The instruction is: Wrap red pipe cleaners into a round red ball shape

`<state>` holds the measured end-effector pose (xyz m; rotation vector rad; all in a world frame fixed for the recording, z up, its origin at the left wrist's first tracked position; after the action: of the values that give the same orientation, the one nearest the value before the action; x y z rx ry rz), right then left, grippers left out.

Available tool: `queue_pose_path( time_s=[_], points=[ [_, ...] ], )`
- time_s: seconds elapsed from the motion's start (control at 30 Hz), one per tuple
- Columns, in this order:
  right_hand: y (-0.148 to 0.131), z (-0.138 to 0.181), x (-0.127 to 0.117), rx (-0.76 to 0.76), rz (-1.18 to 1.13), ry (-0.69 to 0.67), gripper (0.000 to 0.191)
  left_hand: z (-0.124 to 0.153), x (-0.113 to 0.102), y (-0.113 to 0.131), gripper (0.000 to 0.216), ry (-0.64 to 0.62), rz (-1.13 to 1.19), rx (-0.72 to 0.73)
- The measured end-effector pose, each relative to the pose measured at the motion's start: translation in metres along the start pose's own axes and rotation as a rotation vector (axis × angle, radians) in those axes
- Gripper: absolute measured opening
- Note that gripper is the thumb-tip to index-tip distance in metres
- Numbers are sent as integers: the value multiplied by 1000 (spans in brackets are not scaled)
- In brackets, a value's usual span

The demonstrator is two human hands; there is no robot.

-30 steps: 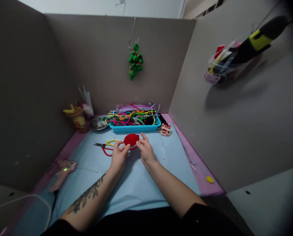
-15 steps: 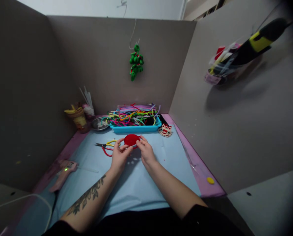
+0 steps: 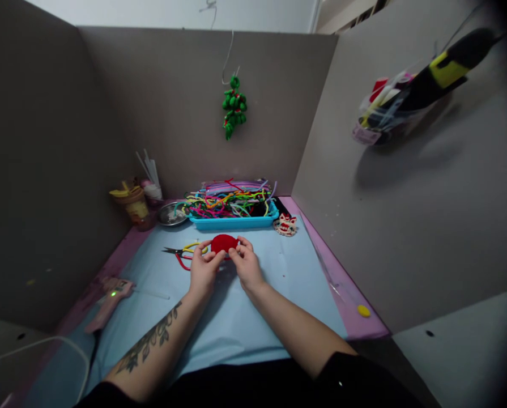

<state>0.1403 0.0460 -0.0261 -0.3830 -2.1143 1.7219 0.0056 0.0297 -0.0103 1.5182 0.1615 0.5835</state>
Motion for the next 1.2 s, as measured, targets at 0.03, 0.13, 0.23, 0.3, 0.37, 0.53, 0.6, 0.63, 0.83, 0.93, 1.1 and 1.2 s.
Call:
queue_pose_path(
  time_s=[0.03, 0.13, 0.23, 0.3, 0.37, 0.53, 0.6, 0.63, 0.83, 0.93, 1.1, 1.2],
  points=[
    [0, -1, 0, 20, -17, 2, 27, 0, 1, 1, 63, -16, -13, 6],
    [2, -4, -2, 88, -83, 9, 27, 0, 2, 7, 72, -49, -43, 35],
    [5, -7, -3, 130, -127, 16, 28, -1, -1, 9, 72, -35, -66, 57],
    [6, -8, -3, 130, -119, 12, 28, -2, -3, 9, 68, -20, -69, 55],
    [8, -7, -2, 113, -95, 7, 28, -4, -4, 8, 65, -13, -57, 42],
    [10, -5, 0, 80, -47, -10, 28, -8, -6, 6, 63, -6, -19, 15],
    [11, -5, 0, 88, -58, -11, 28, -8, -5, 7, 65, -2, -14, 5],
    [11, -5, 0, 94, -71, -7, 28, -7, -4, 7, 67, -5, -13, 1],
    [3, -11, -5, 49, -156, 48, 22, -11, -7, 7, 51, 16, -3, 57],
    [-1, -14, -6, 25, -162, 68, 21, -13, -9, 2, 39, 24, -9, 63],
    [1, -11, -4, 45, -154, 72, 22, -1, 2, -2, 47, -54, -29, -24],
    [4, -6, -1, 55, -119, 44, 21, 3, 5, -2, 62, -47, 21, -78]
  ],
)
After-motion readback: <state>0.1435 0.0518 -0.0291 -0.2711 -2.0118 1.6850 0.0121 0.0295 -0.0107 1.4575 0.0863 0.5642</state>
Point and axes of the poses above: each hand's wrist, its own z-axis away from the middle knuckle, its own x-axis out of the palm, y = z × x, the point moved 6 cm from there along -z, towards the middle knuckle, and after that the axes turned 14 degrees about y, right-handed, at the moved point
